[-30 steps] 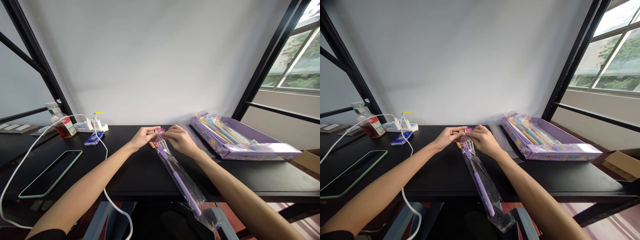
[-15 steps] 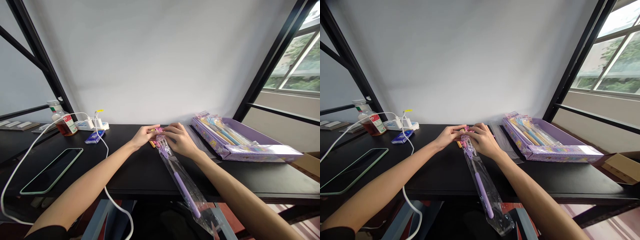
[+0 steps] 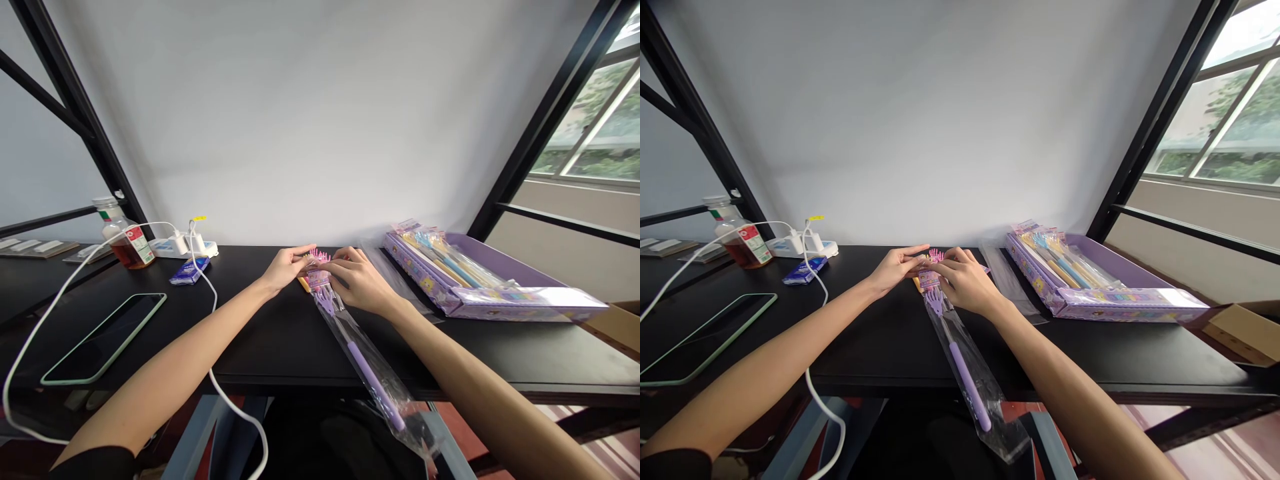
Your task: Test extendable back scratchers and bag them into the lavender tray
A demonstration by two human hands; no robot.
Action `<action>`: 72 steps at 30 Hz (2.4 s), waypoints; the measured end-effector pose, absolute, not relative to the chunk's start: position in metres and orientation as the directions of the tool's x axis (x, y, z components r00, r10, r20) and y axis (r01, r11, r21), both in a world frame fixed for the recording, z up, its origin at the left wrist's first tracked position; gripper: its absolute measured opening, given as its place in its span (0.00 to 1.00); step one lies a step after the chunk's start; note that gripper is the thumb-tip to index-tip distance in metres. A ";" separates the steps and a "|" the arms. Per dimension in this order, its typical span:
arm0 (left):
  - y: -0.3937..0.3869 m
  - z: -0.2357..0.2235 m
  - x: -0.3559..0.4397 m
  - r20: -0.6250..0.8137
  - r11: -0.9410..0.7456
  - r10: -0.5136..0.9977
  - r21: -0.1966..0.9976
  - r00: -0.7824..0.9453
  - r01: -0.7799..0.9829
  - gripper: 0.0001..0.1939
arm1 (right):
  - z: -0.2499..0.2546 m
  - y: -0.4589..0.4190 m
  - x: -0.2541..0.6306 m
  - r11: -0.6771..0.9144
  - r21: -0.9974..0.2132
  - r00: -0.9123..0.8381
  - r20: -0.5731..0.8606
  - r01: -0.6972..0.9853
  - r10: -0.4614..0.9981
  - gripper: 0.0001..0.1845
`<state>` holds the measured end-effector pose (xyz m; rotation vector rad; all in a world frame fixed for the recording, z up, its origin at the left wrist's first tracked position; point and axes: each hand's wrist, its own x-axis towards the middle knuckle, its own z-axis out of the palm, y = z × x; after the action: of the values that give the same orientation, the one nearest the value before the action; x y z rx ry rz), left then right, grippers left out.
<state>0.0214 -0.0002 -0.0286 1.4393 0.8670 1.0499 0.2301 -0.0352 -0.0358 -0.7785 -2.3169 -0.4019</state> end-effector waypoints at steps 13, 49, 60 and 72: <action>0.012 -0.042 0.017 0.358 -0.451 0.824 0.884 0.440 0.125 0.22 | -0.030 -0.031 0.245 0.693 -0.307 -0.435 0.597 0.652 0.674 0.05; -0.005 -0.012 -0.001 0.015 -0.683 0.548 0.584 0.836 0.438 0.19 | -0.017 -0.035 0.260 0.400 -0.637 -0.648 -0.211 0.659 0.732 0.26; 0.000 -0.011 -0.005 0.272 -0.695 0.687 0.515 0.673 0.502 0.14 | -0.012 -0.037 0.269 0.382 -0.714 -0.715 -0.235 0.587 0.658 0.21; -0.024 0.019 0.056 0.744 -0.812 0.276 -0.157 0.608 0.562 0.12 | 0.010 -0.029 0.310 0.495 -0.751 -0.112 0.501 0.437 0.858 0.24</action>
<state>0.0565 -0.0240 0.0193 3.1479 0.8596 1.3390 0.3102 -0.0292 0.0104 -1.1031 -1.7352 0.5247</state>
